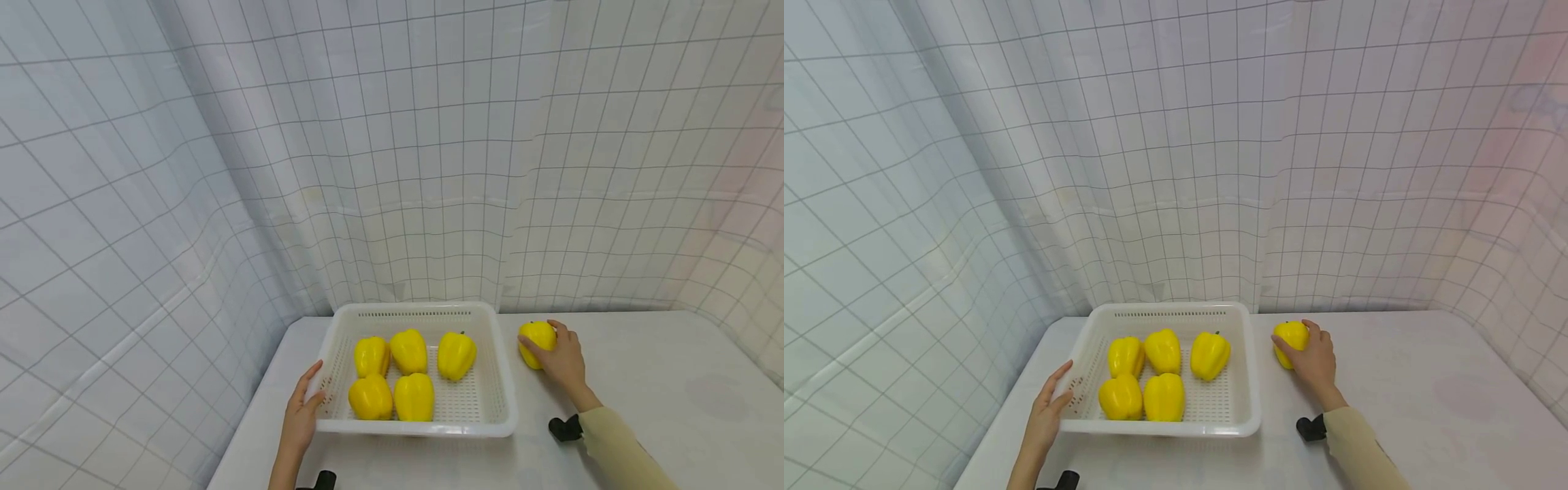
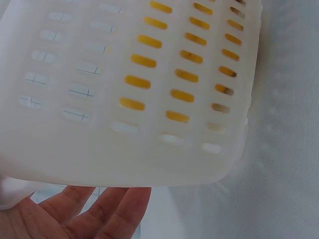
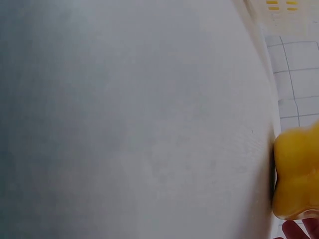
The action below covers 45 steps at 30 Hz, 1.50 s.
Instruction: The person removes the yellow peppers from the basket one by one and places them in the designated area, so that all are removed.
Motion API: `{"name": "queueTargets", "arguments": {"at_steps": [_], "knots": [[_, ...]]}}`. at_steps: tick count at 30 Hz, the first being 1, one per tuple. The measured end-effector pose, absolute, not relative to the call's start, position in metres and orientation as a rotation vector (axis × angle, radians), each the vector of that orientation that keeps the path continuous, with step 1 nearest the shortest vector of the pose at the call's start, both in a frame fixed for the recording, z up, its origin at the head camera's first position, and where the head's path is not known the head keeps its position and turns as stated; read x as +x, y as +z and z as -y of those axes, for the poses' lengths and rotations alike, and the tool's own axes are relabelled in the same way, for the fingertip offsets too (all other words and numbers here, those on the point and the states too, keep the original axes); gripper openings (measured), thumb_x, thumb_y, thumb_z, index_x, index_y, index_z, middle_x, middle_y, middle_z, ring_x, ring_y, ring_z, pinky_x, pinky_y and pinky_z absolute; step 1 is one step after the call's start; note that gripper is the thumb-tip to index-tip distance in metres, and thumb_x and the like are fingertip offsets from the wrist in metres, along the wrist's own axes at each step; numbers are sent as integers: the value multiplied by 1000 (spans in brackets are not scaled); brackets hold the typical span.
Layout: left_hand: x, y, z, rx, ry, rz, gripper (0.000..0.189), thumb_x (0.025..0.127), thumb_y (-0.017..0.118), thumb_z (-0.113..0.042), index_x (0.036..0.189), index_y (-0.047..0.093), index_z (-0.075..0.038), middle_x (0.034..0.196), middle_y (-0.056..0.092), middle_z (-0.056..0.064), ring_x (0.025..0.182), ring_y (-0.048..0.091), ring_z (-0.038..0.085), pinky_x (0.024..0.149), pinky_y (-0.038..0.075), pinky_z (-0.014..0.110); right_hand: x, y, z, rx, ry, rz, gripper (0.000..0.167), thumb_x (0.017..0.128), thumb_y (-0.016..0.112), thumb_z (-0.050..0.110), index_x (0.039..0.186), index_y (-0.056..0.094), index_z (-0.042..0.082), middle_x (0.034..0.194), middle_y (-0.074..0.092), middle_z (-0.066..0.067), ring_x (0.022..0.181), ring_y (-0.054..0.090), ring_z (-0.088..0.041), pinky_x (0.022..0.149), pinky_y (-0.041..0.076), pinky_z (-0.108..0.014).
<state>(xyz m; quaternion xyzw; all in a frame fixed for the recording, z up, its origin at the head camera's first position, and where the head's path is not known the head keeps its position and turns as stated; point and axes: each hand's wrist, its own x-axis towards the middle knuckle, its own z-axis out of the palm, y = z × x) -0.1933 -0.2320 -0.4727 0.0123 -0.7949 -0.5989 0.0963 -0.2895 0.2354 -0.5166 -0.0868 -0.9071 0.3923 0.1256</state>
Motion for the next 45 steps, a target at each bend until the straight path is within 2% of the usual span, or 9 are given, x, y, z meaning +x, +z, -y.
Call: {"name": "queueTargets", "arguments": {"at_steps": [17,23,28,35,40,45], "knots": [[-194,-475,234,23,-1793,2343,53,94,43,5,145,35,-4,150,28,21,134,27,36,107,20,54,-288,-519,-235,-248,1110,2629,93,84,58,59,140,26,-8,125,34,-34,107,40,-46,90,36,-59],[-194,-474,234,24,-1794,2337,53,94,43,5,145,35,-4,150,28,22,134,27,37,107,21,54,-285,-518,-234,-184,1085,2525,84,86,60,51,137,32,-8,125,36,-33,111,35,-47,92,30,-62],[-195,-475,234,24,-1793,2336,53,94,42,5,145,35,-4,150,28,21,133,28,36,106,22,53,-283,-517,-235,-106,1066,2363,69,86,66,39,132,42,-7,126,37,-33,114,33,-48,92,26,-62],[-196,-477,234,37,-1791,2337,53,94,43,5,145,36,-4,150,28,21,133,28,36,107,21,53,-287,-514,-234,83,1019,2082,34,81,71,8,110,61,-5,107,50,-27,95,45,-40,81,33,-49],[-195,-476,234,37,-1789,2341,53,94,43,4,146,35,-5,150,28,21,133,28,37,107,21,54,-284,-501,-228,153,1036,2025,19,82,67,-1,101,65,-3,98,57,-19,87,51,-31,72,38,-35],[-194,-474,234,33,-1786,2344,52,94,42,4,146,35,-5,150,28,22,133,28,37,107,21,55,-281,-489,-221,238,1057,1966,14,81,64,-6,94,68,-1,91,61,-12,80,53,-19,64,41,-18]]}}
